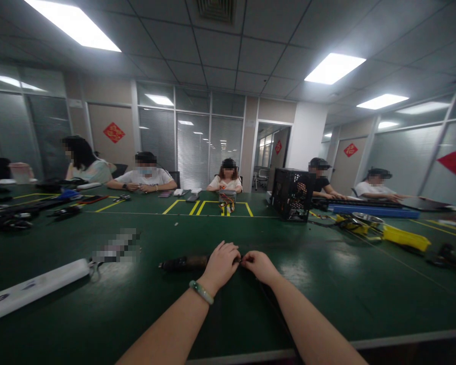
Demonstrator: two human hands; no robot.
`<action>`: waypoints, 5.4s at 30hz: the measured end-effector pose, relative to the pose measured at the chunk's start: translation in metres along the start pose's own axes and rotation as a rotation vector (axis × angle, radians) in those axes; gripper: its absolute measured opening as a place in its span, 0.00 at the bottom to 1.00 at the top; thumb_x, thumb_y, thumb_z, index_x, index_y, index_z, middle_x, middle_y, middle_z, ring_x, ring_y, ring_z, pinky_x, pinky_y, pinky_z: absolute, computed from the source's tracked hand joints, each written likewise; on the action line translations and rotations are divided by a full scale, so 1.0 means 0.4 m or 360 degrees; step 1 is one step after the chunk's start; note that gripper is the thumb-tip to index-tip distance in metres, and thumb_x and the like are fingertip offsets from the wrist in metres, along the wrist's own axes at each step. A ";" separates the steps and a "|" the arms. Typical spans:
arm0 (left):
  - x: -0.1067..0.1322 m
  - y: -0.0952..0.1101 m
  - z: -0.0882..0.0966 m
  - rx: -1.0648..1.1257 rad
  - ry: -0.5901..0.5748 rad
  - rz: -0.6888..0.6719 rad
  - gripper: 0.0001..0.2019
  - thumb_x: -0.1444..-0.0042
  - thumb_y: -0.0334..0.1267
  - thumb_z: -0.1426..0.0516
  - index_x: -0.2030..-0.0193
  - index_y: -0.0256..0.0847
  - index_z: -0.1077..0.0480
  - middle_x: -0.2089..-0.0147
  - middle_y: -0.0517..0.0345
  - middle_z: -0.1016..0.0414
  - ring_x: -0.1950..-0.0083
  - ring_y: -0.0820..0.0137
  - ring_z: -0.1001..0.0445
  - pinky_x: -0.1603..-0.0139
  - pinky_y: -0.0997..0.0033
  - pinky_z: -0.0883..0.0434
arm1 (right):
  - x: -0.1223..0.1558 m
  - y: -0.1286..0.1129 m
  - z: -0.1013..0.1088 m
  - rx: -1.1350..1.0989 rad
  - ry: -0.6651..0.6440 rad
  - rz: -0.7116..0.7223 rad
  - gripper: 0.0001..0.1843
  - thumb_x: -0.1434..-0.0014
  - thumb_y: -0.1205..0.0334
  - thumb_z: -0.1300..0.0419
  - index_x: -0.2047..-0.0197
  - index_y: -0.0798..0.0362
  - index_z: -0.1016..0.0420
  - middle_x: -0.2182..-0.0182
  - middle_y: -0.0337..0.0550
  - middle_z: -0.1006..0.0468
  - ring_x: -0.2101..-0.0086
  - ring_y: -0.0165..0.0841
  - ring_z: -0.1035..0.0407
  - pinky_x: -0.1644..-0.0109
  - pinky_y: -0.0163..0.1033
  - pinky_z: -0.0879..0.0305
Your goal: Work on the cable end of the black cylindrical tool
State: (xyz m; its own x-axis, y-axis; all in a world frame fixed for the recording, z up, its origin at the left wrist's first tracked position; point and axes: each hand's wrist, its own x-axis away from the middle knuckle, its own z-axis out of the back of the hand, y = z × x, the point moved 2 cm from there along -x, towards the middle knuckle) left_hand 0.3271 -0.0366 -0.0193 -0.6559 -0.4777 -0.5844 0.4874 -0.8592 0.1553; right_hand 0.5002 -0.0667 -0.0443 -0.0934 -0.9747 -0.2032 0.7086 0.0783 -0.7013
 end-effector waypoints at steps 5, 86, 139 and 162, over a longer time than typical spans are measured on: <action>-0.001 0.000 0.001 -0.0031 0.0032 0.0043 0.04 0.44 0.32 0.42 0.61 0.43 0.30 0.47 0.54 0.28 0.39 0.62 0.35 0.32 0.51 0.50 | 0.000 -0.002 -0.001 -0.0020 -0.0011 -0.0044 0.05 0.45 0.63 0.38 0.67 0.53 0.21 0.74 0.38 0.23 0.75 0.29 0.32 0.72 0.31 0.41; 0.003 0.022 0.024 -0.0049 -0.0125 0.0076 0.07 0.41 0.33 0.45 0.58 0.43 0.27 0.46 0.57 0.28 0.39 0.66 0.37 0.31 0.55 0.51 | -0.008 0.009 0.000 0.0053 -0.0087 0.0019 0.09 0.44 0.58 0.41 0.65 0.52 0.21 0.68 0.41 0.20 0.66 0.36 0.28 0.64 0.35 0.37; -0.002 0.010 0.015 -0.0054 -0.0236 0.0139 0.05 0.41 0.36 0.45 0.60 0.43 0.29 0.57 0.57 0.25 0.55 0.64 0.29 0.51 0.63 0.33 | -0.002 0.001 0.004 0.0122 -0.0043 0.0040 0.11 0.44 0.57 0.41 0.63 0.51 0.20 0.66 0.43 0.19 0.65 0.38 0.27 0.63 0.37 0.37; 0.001 0.004 0.012 -0.0103 -0.0227 0.0065 0.05 0.40 0.38 0.45 0.58 0.45 0.30 0.58 0.60 0.26 0.55 0.66 0.30 0.53 0.65 0.34 | -0.001 0.004 0.005 0.0116 -0.0127 0.0130 0.12 0.43 0.55 0.42 0.64 0.51 0.20 0.67 0.40 0.19 0.66 0.36 0.28 0.64 0.36 0.39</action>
State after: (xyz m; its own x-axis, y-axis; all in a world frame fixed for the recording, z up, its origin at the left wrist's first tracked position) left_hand 0.3249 -0.0391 -0.0152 -0.7078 -0.5370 -0.4591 0.5482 -0.8273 0.1225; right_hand 0.5026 -0.0664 -0.0439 0.0207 -0.9795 -0.2006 0.7608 0.1456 -0.6325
